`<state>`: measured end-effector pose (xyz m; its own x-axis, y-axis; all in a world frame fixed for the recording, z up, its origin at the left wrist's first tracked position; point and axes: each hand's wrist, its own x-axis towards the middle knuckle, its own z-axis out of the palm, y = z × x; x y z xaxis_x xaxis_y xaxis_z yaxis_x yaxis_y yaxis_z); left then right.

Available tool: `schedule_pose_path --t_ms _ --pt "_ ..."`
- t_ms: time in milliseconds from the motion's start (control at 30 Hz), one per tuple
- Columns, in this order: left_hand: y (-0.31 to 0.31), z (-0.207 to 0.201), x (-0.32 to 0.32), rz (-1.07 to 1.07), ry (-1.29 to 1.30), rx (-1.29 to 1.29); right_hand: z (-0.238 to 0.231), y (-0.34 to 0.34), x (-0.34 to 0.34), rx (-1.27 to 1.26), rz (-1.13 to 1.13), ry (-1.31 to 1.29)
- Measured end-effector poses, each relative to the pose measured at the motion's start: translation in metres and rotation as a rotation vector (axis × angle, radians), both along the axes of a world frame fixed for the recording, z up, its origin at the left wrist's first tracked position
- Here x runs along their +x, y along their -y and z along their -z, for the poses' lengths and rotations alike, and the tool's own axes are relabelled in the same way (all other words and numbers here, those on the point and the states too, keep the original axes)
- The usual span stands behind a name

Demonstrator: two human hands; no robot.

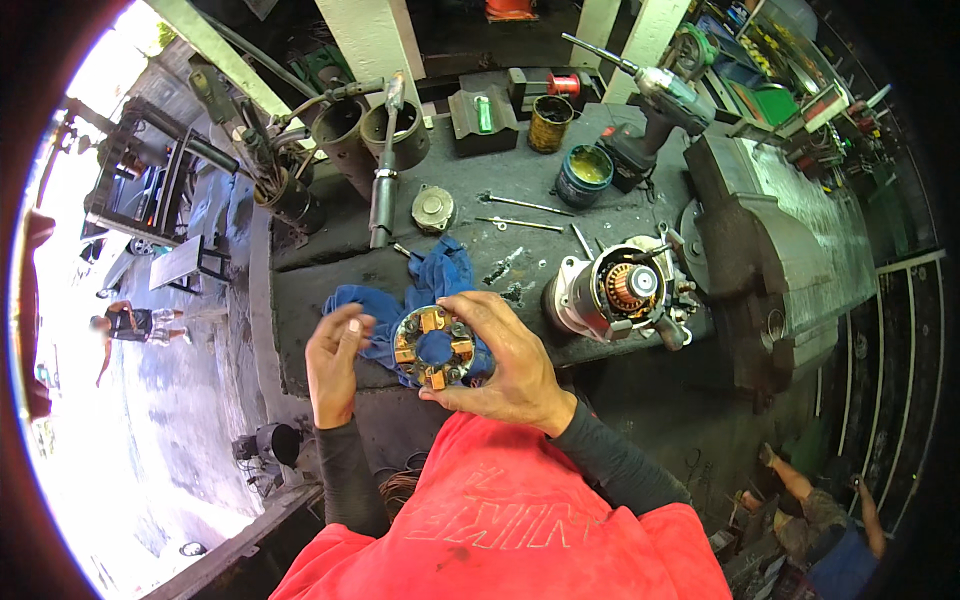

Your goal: The person disassembles a motor, uses a power drill to remove a component, cleans parts with a cloth, and reassembles the motor with small internal pieces.

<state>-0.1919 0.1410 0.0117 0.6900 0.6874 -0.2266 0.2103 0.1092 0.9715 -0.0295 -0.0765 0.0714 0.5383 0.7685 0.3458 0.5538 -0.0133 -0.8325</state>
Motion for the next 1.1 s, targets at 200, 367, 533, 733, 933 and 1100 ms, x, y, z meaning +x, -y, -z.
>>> schedule_pose_path --t_ms 200,367,533,733,933,1100 --pt "0.036 -0.032 0.013 0.390 0.367 -0.642 -0.010 0.000 -0.007 -0.051 0.029 -0.015" --pt "0.034 -0.025 0.021 0.438 0.303 -0.733 0.003 0.021 -0.016 -0.096 -0.005 -0.111" --pt "0.034 -0.009 0.026 0.383 0.399 -0.863 0.035 0.129 -0.036 -0.377 -0.048 -0.450" --pt "0.032 -0.010 0.049 0.431 0.594 -1.016 0.018 0.216 -0.036 -0.707 0.028 -0.632" --pt "0.055 -0.065 0.093 0.474 0.486 -0.767 -0.085 0.191 0.029 -0.128 0.060 -0.407" --pt "0.073 -0.101 0.132 0.440 0.500 -0.601 -0.098 0.185 0.101 -0.052 0.209 0.005"
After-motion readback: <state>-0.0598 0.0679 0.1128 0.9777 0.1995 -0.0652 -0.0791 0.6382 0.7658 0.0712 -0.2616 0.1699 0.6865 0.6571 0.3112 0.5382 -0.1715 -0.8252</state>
